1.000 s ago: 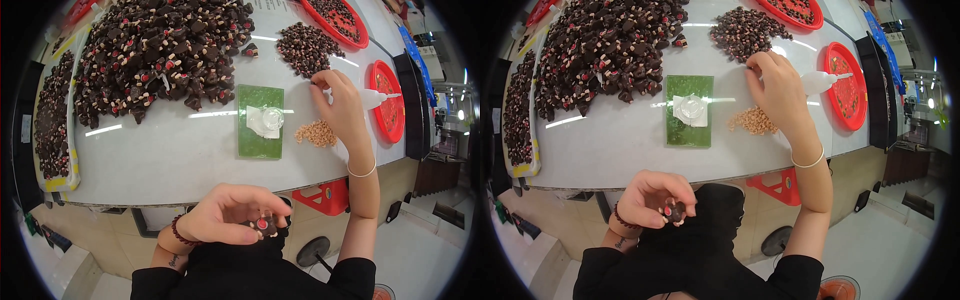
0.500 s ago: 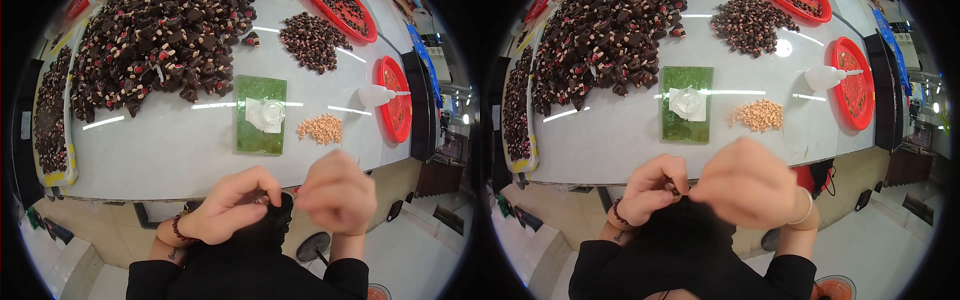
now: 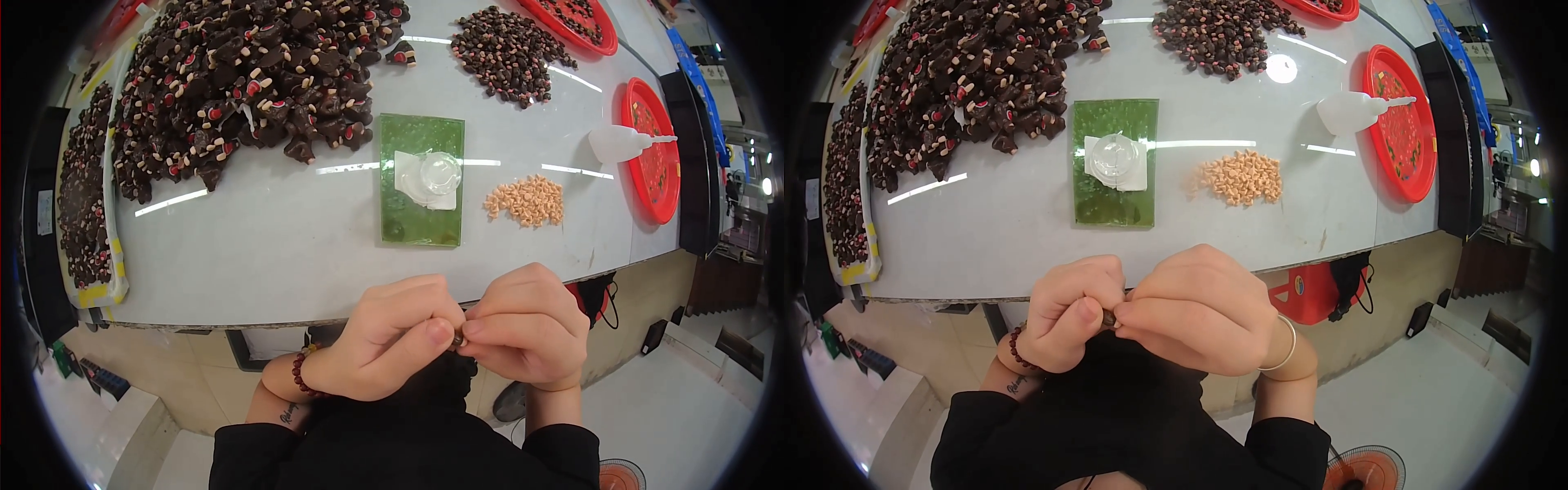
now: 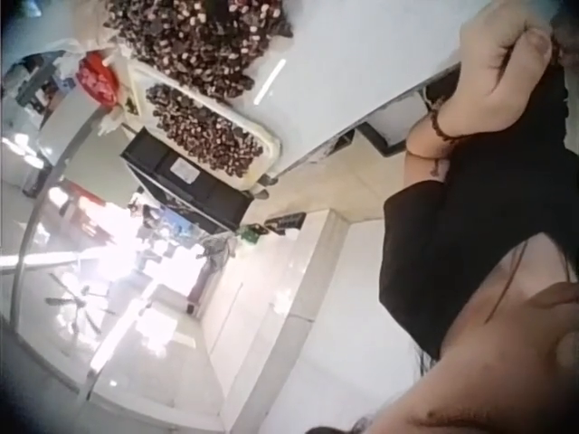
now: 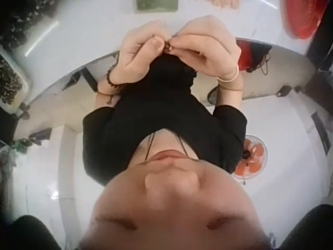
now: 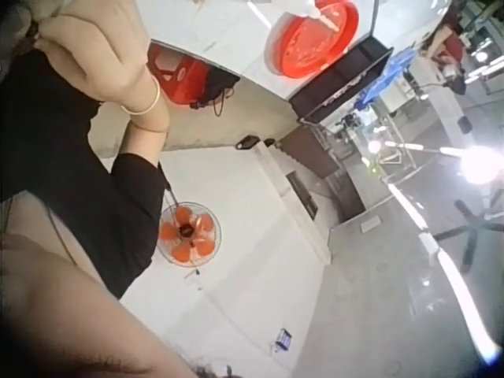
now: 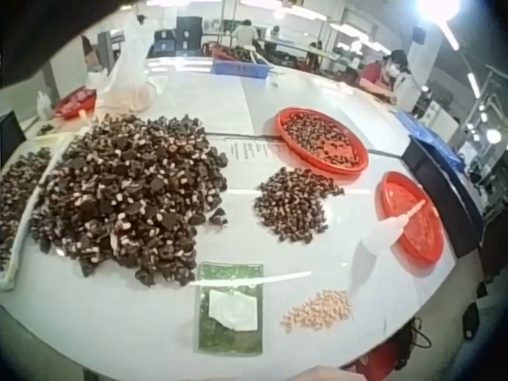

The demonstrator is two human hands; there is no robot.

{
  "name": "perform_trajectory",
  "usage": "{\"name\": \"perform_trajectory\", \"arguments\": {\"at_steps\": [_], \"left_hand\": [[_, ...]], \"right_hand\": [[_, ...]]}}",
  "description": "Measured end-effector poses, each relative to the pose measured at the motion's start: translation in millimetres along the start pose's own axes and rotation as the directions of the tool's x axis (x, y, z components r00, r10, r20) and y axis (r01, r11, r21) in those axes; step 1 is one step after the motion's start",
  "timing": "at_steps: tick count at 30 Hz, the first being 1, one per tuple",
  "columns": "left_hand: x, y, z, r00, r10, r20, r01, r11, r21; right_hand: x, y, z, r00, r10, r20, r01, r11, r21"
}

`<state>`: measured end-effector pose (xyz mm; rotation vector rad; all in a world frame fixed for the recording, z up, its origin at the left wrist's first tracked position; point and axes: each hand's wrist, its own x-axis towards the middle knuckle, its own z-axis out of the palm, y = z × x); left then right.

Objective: The person assembles small decorative figurines by applying glue from a glue bottle to the base figurine, then attaching tiny parts and beads to it using a pick tool.

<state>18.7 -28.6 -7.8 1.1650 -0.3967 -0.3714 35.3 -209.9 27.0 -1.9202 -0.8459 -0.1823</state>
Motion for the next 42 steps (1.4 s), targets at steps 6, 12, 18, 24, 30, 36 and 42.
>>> {"name": "perform_trajectory", "arguments": {"at_steps": [6, 12, 18, 24, 30, 36, 42], "left_hand": [[-2.6, -2.1, -1.2, 0.991, 0.122, -0.063, -0.109, 0.978, 0.176], [-9.5, 0.2, -7.3, 0.985, 0.146, -0.09, -0.12, 0.962, 0.246], [-11.6, 10.8, -4.6, 0.984, -0.078, -0.162, 0.044, 0.977, -0.207], [-20.0, 4.4, -16.9, 0.988, -0.056, -0.145, -0.001, 0.931, -0.364], [-21.1, -1.5, -21.3, 0.993, 0.043, -0.108, -0.087, 0.891, -0.445], [-20.3, 1.1, -17.4, 0.991, -0.012, -0.133, -0.049, 0.895, -0.443], [-17.9, 4.7, -10.9, 0.941, -0.105, -0.323, -0.031, 0.921, -0.389]], "right_hand": [[3.0, -5.4, 4.1, 0.999, -0.045, -0.02, 0.041, 0.986, -0.162], [16.6, -1.4, 0.0, 0.999, 0.034, -0.026, -0.039, 0.978, -0.203], [31.6, 41.4, 5.6, 0.943, 0.275, -0.186, -0.288, 0.956, -0.048], [36.5, 42.7, 12.5, 0.929, 0.315, -0.197, -0.332, 0.941, -0.059], [36.6, 44.8, 14.2, 0.965, 0.19, -0.179, -0.232, 0.939, -0.255], [39.3, 39.0, 12.7, 0.974, 0.171, -0.15, -0.212, 0.922, -0.325], [38.4, 37.5, 14.6, 0.99, 0.021, -0.142, -0.076, 0.917, -0.391]]}}
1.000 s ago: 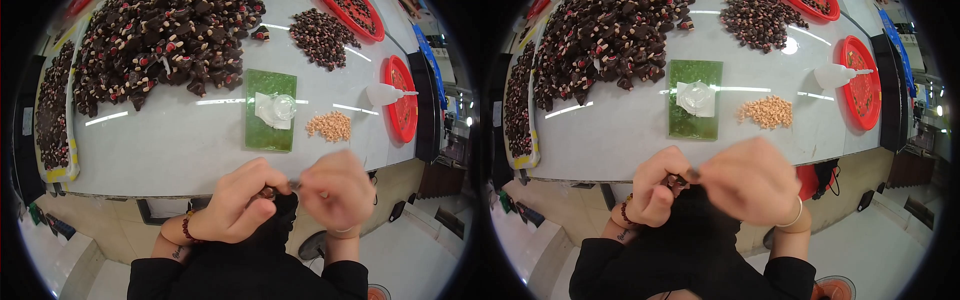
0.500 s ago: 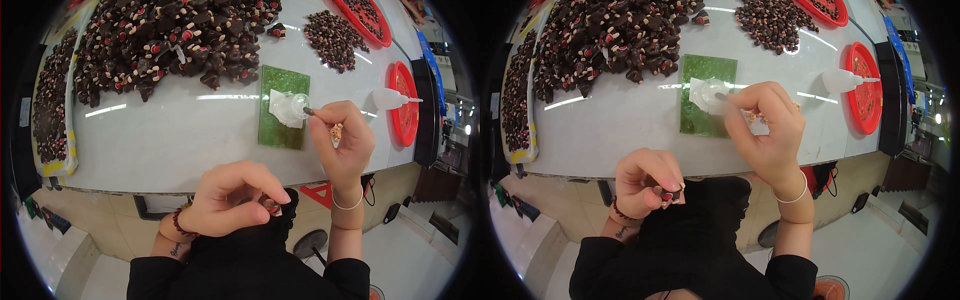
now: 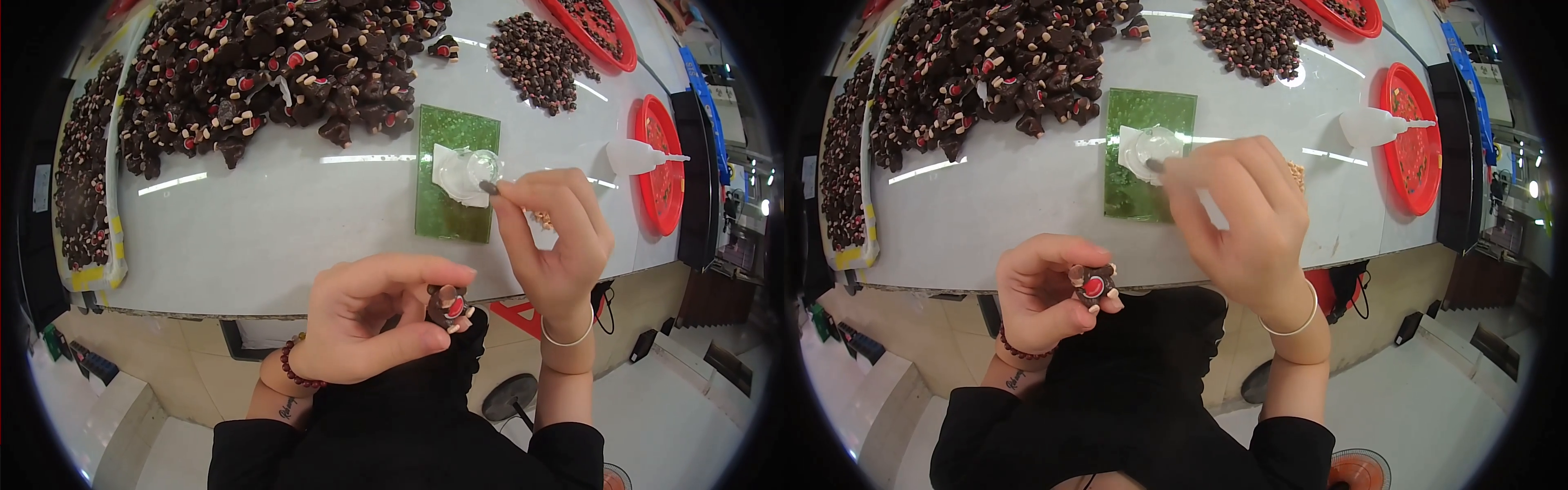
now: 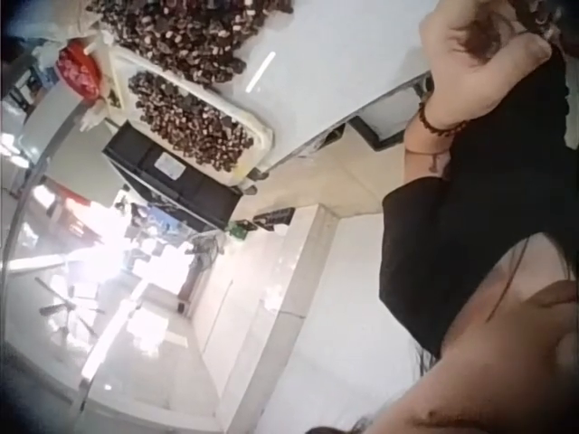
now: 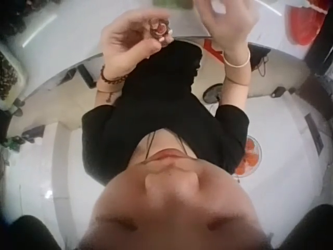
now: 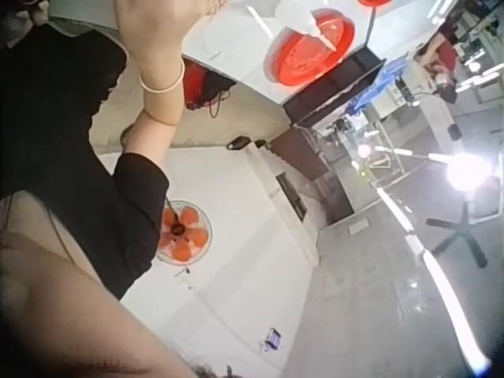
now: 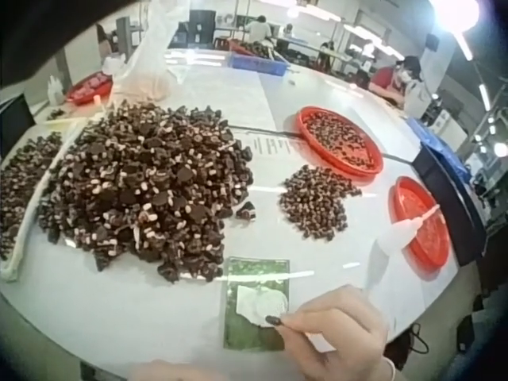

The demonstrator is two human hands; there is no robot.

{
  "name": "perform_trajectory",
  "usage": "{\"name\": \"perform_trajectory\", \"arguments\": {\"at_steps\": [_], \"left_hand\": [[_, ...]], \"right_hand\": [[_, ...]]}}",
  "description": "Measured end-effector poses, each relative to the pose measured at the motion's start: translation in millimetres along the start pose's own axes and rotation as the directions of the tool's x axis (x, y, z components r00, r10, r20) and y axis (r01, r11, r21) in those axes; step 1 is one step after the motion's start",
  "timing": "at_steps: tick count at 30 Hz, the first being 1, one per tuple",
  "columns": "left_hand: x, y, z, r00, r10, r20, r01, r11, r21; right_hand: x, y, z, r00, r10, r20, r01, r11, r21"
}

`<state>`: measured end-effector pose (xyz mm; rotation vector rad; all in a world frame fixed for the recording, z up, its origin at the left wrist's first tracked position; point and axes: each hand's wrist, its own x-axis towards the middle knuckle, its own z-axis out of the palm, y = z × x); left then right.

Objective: The person assembles small decorative figurines by applying glue from a glue bottle to the base figurine, then attaching tiny parts and beads to it using a pick tool.

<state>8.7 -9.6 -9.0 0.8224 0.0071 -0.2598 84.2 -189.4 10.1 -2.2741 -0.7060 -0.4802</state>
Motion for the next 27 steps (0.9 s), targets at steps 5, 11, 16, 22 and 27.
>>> {"name": "perform_trajectory", "arguments": {"at_steps": [5, 11, 16, 22, 27], "left_hand": [[-0.6, 5.5, -2.0, 0.995, -0.027, 0.095, 0.008, 0.98, 0.199], [1.9, 9.3, 2.9, 0.983, 0.016, 0.186, -0.103, 0.879, 0.466], [3.3, 12.1, 10.7, 0.981, -0.023, 0.192, -0.066, 0.892, 0.447], [6.1, 2.9, 10.0, 0.954, 0.135, 0.266, -0.264, 0.798, 0.542], [4.6, -0.9, 16.5, 0.926, 0.26, 0.274, -0.373, 0.736, 0.565]], "right_hand": [[-17.6, -23.2, -23.4, 0.979, -0.183, -0.086, 0.193, 0.974, 0.12], [-28.8, -34.6, -31.8, 0.952, -0.307, -0.021, 0.307, 0.951, 0.026], [-30.8, -29.9, -36.5, 0.941, -0.339, 0.011, 0.339, 0.94, -0.033], [-37.7, -38.3, -43.7, 0.93, -0.355, 0.092, 0.364, 0.924, -0.119], [-38.1, -40.4, -43.5, 0.933, -0.35, 0.086, 0.358, 0.927, -0.115]]}}
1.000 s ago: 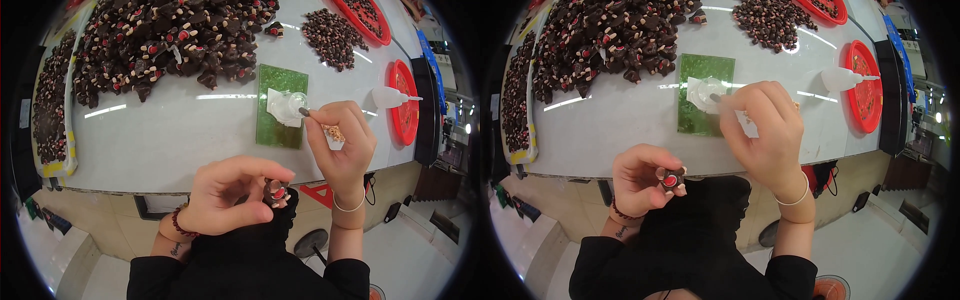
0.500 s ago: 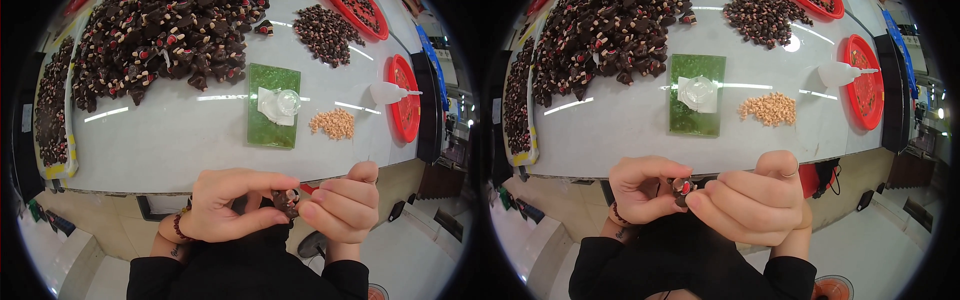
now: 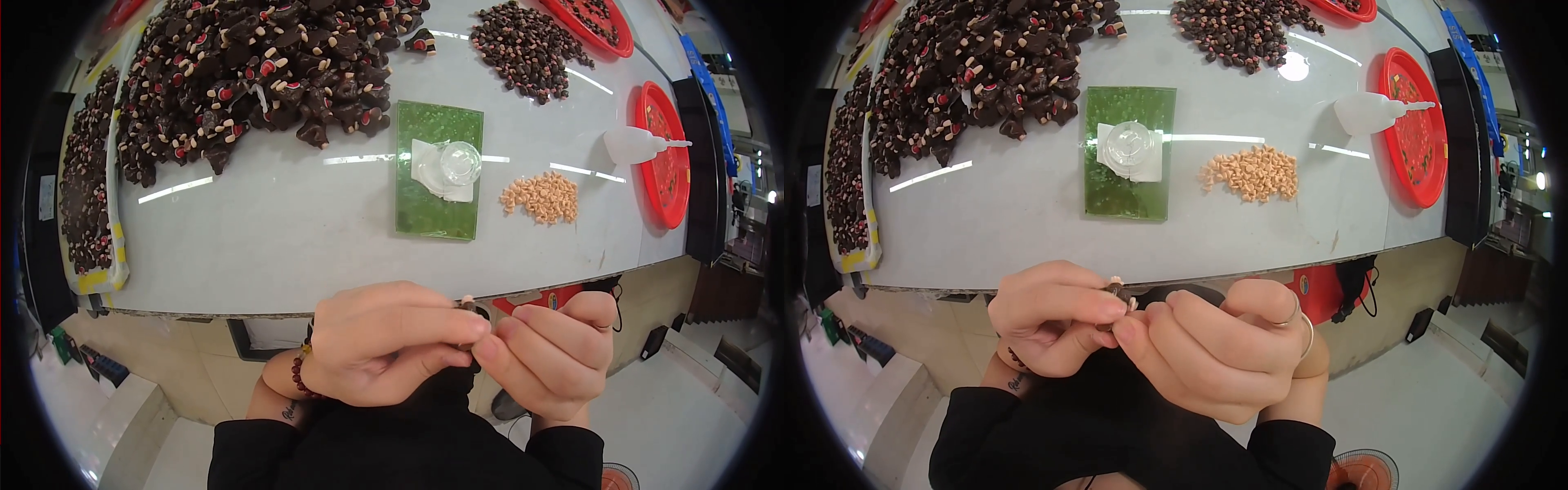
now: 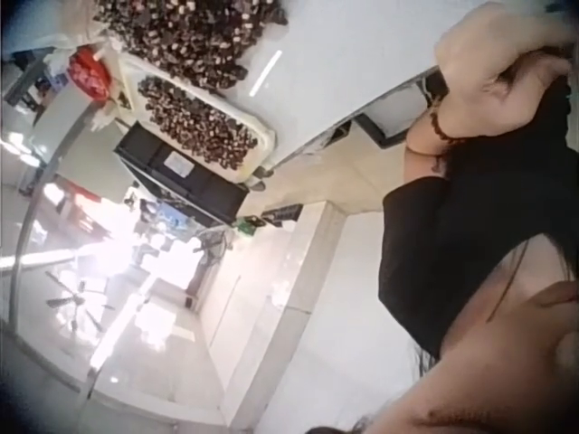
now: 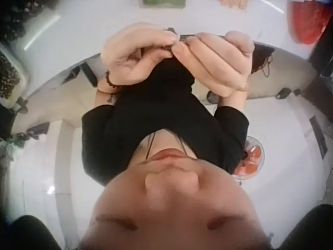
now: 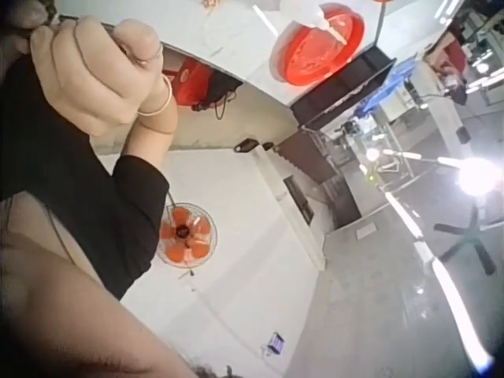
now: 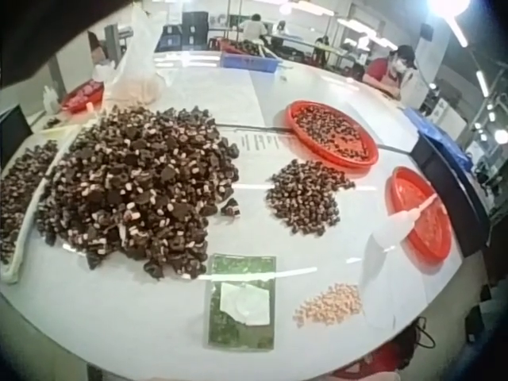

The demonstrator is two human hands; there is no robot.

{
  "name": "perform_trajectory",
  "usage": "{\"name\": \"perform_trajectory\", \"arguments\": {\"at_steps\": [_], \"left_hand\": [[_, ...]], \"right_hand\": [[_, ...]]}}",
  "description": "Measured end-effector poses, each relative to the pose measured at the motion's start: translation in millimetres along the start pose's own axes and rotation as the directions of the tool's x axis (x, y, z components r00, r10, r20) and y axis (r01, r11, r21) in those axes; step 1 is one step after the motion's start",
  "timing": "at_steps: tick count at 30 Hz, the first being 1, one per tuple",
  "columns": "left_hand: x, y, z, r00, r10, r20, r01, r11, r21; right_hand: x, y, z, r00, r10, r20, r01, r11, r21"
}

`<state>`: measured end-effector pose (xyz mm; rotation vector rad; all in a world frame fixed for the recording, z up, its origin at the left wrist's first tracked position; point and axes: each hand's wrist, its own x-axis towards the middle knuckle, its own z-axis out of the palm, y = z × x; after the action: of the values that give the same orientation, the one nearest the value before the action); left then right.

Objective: The person assembles small decorative figurines by applying glue from a glue bottle to the base figurine, then attaching tiny parts and beads to it using a pick tool.

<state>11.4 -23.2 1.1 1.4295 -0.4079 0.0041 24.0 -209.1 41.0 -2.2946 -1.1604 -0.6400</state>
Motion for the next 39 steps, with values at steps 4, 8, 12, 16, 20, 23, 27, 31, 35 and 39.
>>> {"name": "perform_trajectory", "arguments": {"at_steps": [4, 8, 12, 16, 20, 23, 27, 31, 35, 39], "left_hand": [[-0.1, -7.0, -4.5, 0.997, 0.08, 0.02, -0.078, 0.993, -0.092], [3.3, -1.6, -2.4, 1.0, 0.019, 0.005, -0.018, 0.997, -0.079], [9.2, -18.1, 8.3, 0.989, -0.143, -0.032, 0.131, 0.961, -0.244], [12.1, -16.0, 0.1, 0.958, -0.287, 0.031, 0.276, 0.882, -0.382], [11.6, -12.2, 5.3, 0.975, -0.224, -0.014, 0.197, 0.885, -0.422], [4.7, -14.5, 3.1, 0.976, -0.214, 0.044, 0.214, 0.897, -0.386], [-3.0, -16.8, 17.5, 0.972, -0.224, 0.072, 0.231, 0.856, -0.462], [-10.9, -17.8, 21.5, 0.979, -0.186, 0.087, 0.205, 0.868, -0.452], [-15.3, -15.5, 17.7, 0.975, -0.204, 0.093, 0.223, 0.862, -0.456], [-19.0, -12.1, 12.0, 0.98, -0.184, 0.078, 0.199, 0.877, -0.437]], "right_hand": [[-0.6, 1.0, 3.1, 1.0, -0.013, 0.0, 0.013, 1.0, 0.018], [4.9, 6.4, 8.1, 0.997, 0.079, -0.004, -0.078, 0.989, 0.127], [2.5, 9.4, 11.0, 0.977, 0.204, -0.061, -0.191, 0.967, 0.166], [-3.8, 11.1, 19.0, 0.957, 0.277, -0.092, -0.253, 0.945, 0.209], [-9.2, 12.6, 21.5, 0.945, 0.307, -0.112, -0.269, 0.925, 0.267], [-13.2, 12.5, 20.2, 0.943, 0.307, -0.132, -0.261, 0.923, 0.285], [-21.3, 14.5, 19.5, 0.938, 0.306, -0.164, -0.255, 0.927, 0.273], [-26.7, 12.4, 20.0, 0.946, 0.285, -0.155, -0.237, 0.933, 0.27], [-25.3, 10.3, 23.2, 0.955, 0.265, -0.133, -0.221, 0.936, 0.275], [-20.2, 8.2, 27.3, 0.965, 0.235, -0.117, -0.199, 0.945, 0.259]]}}
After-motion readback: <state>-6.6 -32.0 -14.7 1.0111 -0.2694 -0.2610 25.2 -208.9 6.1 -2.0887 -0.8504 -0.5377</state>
